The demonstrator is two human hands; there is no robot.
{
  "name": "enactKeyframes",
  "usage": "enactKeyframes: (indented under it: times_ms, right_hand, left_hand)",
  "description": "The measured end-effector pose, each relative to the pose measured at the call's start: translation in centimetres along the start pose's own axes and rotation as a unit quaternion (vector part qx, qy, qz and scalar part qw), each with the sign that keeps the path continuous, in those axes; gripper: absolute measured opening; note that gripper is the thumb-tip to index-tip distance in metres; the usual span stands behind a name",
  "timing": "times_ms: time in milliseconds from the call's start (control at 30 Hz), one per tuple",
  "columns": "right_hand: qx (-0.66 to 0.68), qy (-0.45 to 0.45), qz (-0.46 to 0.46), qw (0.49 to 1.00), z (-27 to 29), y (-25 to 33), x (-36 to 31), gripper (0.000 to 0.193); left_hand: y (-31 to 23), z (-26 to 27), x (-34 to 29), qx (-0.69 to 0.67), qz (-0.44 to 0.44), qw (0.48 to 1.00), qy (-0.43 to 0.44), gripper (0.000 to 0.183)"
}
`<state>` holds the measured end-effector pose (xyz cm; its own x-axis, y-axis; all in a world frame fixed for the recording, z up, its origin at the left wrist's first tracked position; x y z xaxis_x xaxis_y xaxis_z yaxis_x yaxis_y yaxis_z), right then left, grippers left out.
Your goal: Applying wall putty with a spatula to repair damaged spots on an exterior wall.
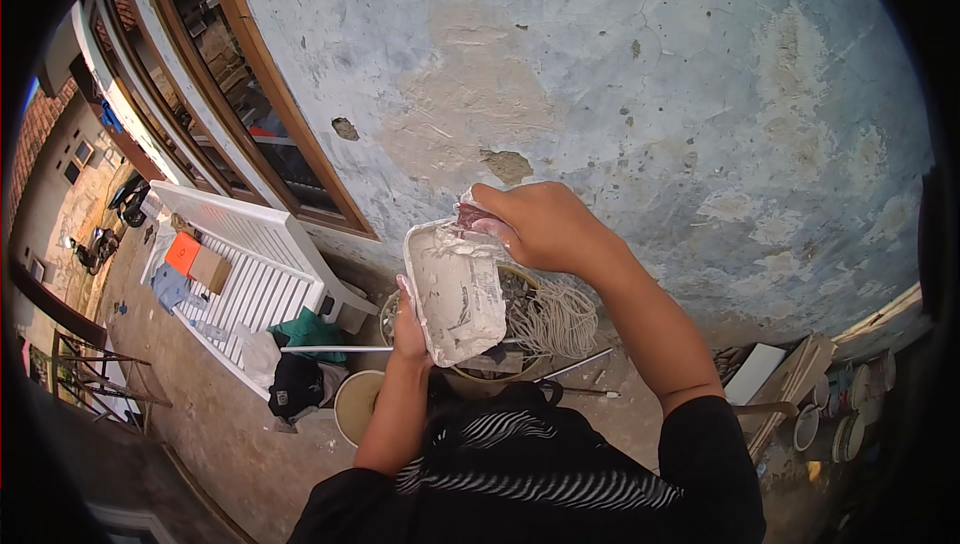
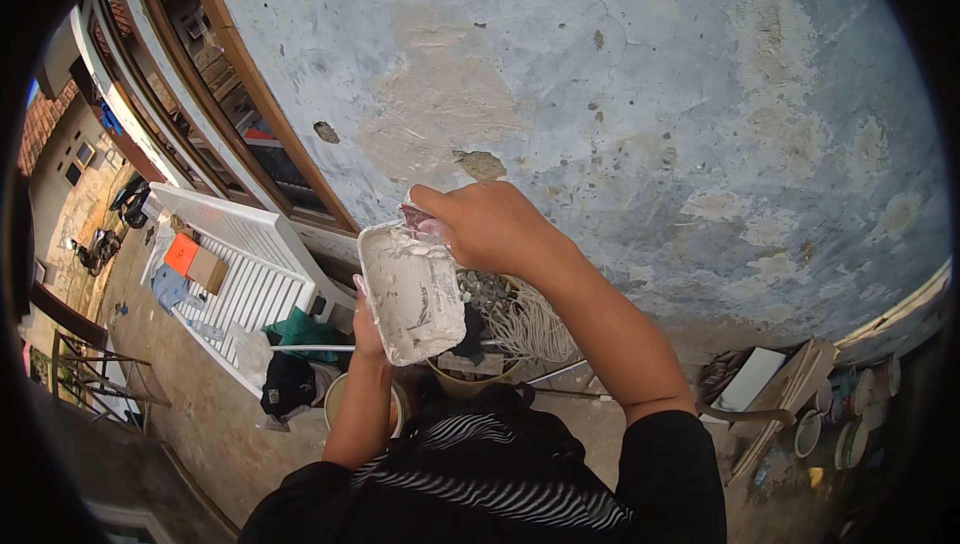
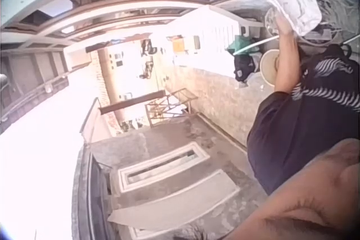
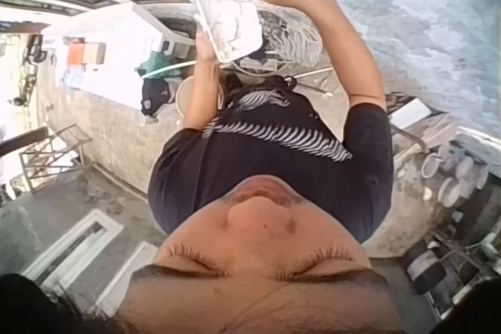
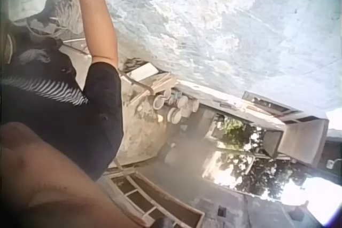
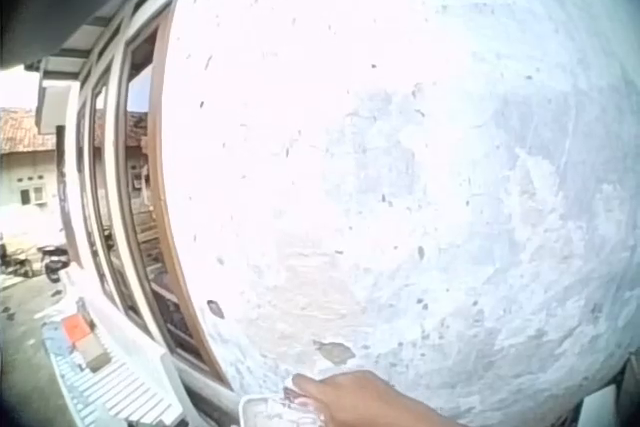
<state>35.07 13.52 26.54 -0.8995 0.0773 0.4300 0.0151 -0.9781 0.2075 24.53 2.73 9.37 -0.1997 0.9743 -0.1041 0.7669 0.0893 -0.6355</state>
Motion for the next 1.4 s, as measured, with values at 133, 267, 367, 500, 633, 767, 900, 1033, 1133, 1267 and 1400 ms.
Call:
enactKeyframes:
  times_ms: [133, 267, 367, 500, 633, 767, 900, 1033, 1133, 1267, 1400]
  right_hand:
    - [0.005, -0.045, 0.017, 0.999, -1.8, 0.9, -0.1, 0.025]
    - [0.040, -0.097, -0.001, 0.994, -2.8, 1.7, 0.5, 0.022]
    - [0.048, -0.123, 0.012, 0.991, -3.6, 1.2, 0.4, 0.022]
    - [0.088, -0.102, -0.015, 0.991, -4.7, 0.5, 0.6, 0.027]
    - [0.103, -0.056, -0.057, 0.991, -5.6, 0.8, 0.5, 0.031]
    - [0.144, -0.032, -0.044, 0.988, -6.8, 1.7, -0.1, 0.035]
    - [0.104, 0.032, 0.019, 0.994, -5.6, 3.3, 0.2, 0.030]
    - [0.049, 0.012, 0.011, 0.999, -2.3, 2.0, 1.0, 0.029]
    - [0.005, -0.008, -0.028, 1.000, -0.4, 1.6, 1.5, 0.031]
    - [0.046, -0.038, -0.012, 0.998, -1.3, 1.1, 1.7, 0.032]
    - [0.073, -0.046, 0.005, 0.996, -1.4, 1.2, 2.0, 0.030]
  left_hand:
    - [0.1, 0.7, 0.3, 0.007, -0.001, 1.000, -0.003, 0.066]
    - [-0.3, 0.1, 0.4, -0.020, -0.021, 1.000, 0.004, 0.068]
    - [-0.8, -1.0, 0.3, -0.037, -0.010, 0.998, 0.040, 0.068]
    - [-0.5, -0.7, 0.2, -0.060, 0.002, 0.997, 0.044, 0.067]
    - [-0.3, 0.1, 0.1, -0.091, -0.003, 0.995, 0.025, 0.062]
    - [-1.5, 0.5, 0.4, -0.075, -0.029, 0.996, 0.046, 0.065]
    - [-1.3, 1.3, 0.5, -0.081, -0.017, 0.996, 0.047, 0.065]
    - [-1.4, 0.3, 0.4, -0.052, -0.012, 0.998, 0.046, 0.059]
    - [-1.2, 0.0, 0.3, -0.026, -0.009, 0.999, 0.030, 0.063]
    - [-1.0, -0.7, 0.3, -0.032, 0.002, 0.998, 0.051, 0.066]
    - [-0.9, -0.6, 0.2, -0.017, 0.002, 0.999, 0.030, 0.066]
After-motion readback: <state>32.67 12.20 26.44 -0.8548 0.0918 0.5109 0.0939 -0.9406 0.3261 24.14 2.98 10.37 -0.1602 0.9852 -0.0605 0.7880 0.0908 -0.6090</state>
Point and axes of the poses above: each hand's wrist, its own x-axis towards the middle knuckle, its own z-axis out of the back of the hand, y = z × x, the point moved 7 cm from there along x, towards the middle knuckle, and after that the axes turned 11 degrees about z, right-handed, at the moved point
